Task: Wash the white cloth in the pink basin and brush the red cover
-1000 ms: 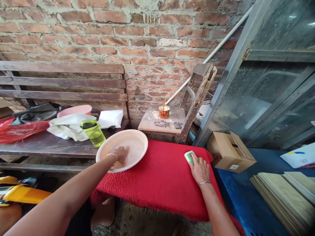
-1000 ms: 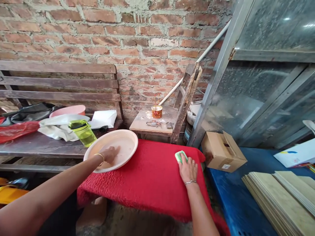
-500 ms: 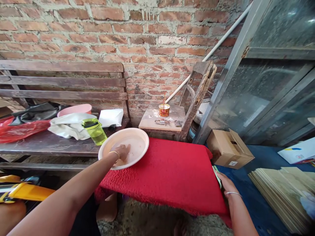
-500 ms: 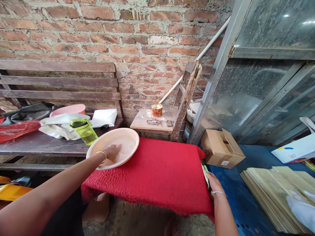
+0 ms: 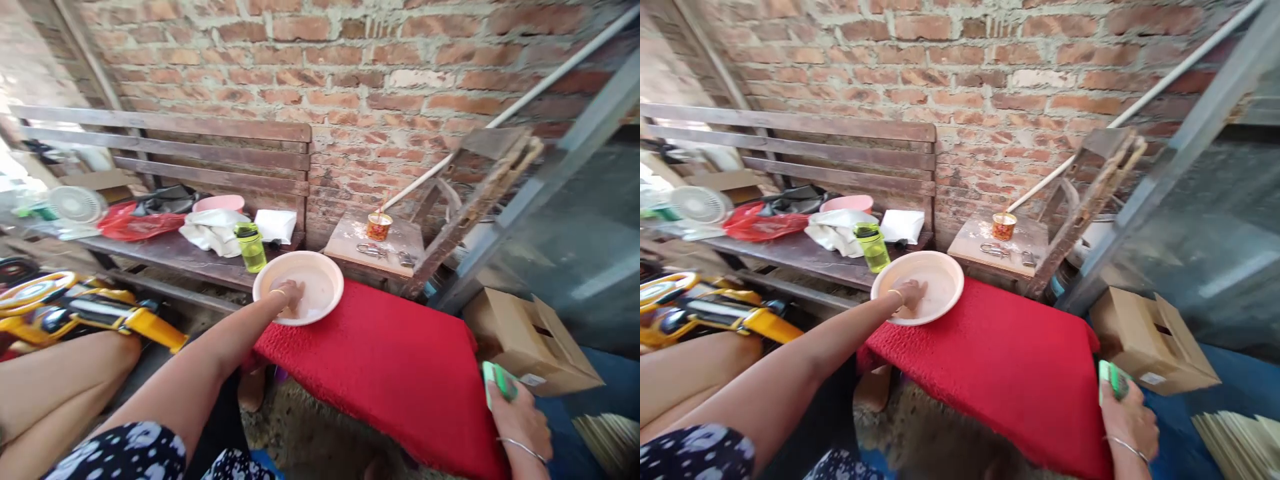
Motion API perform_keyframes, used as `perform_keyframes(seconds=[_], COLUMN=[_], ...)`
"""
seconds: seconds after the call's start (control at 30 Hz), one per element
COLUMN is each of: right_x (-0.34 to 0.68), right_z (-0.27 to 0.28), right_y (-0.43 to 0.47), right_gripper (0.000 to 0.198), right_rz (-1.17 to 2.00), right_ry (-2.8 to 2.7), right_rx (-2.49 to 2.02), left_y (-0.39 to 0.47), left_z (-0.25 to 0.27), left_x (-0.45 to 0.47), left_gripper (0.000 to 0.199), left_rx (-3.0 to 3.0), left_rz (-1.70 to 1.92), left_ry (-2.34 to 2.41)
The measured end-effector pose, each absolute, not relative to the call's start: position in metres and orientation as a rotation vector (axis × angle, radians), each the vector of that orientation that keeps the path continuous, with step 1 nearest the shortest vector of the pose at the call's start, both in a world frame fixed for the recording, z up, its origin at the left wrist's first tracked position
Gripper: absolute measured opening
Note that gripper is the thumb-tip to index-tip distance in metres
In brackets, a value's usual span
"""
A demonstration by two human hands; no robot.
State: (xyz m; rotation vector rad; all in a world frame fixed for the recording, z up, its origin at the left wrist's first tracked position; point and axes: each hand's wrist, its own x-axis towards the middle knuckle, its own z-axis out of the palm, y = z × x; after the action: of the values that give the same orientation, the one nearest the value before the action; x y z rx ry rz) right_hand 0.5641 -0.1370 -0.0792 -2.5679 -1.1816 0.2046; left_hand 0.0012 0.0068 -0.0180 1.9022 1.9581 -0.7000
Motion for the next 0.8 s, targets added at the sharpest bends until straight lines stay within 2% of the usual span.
perform_keyframes(seconds=[0.07,0.2,0.27,0.4,0.47,0.6,0.7,0.8], right_x=[0.55,0.465,0.404,0.283,0.23,0.159,0.153,0.187], right_z=[-0.074,-0.062,-0.06,-0.054,-0.048,-0.039,-0.039,-0.04], right_y=[-0.132,-0.121,-0.122,-0.141,-0.154,-0.169,-0.169,-0.162], right_gripper=[0.091,0.088,0.082,0.054,0.046,0.045,0.046,0.048], right_rz=[0.12,0.227,0.284,0.243,0.161,0.074,0.074,0.02], right_ry=[-1.218,-1.627,-1.869,-2.291,-2.415,-2.527,-2.567,-2.491], right_rx=[-2.507,-2.043,-1.81,-1.542,-1.519,-1.513,-1.574,-1.84], left_y=[0.01,0.017,0.018,0.02,0.02,0.022,0.02,0.018], left_z=[-0.022,-0.031,-0.033,-0.034,-0.035,-0.035,-0.033,-0.03], left_x=[0.001,0.002,0.004,0.004,0.003,0.002,0.003,0.007], left_gripper=[0.135,0.143,0.145,0.154,0.156,0.157,0.157,0.15], left_rx=[1.868,1.802,1.778,1.766,1.77,1.756,1.771,1.774], left_rz=[-0.666,-0.614,-0.612,-0.652,-0.646,-0.611,-0.551,-0.532], left_ry=[1.974,2.011,2.028,1.995,1.971,1.983,1.968,1.962])
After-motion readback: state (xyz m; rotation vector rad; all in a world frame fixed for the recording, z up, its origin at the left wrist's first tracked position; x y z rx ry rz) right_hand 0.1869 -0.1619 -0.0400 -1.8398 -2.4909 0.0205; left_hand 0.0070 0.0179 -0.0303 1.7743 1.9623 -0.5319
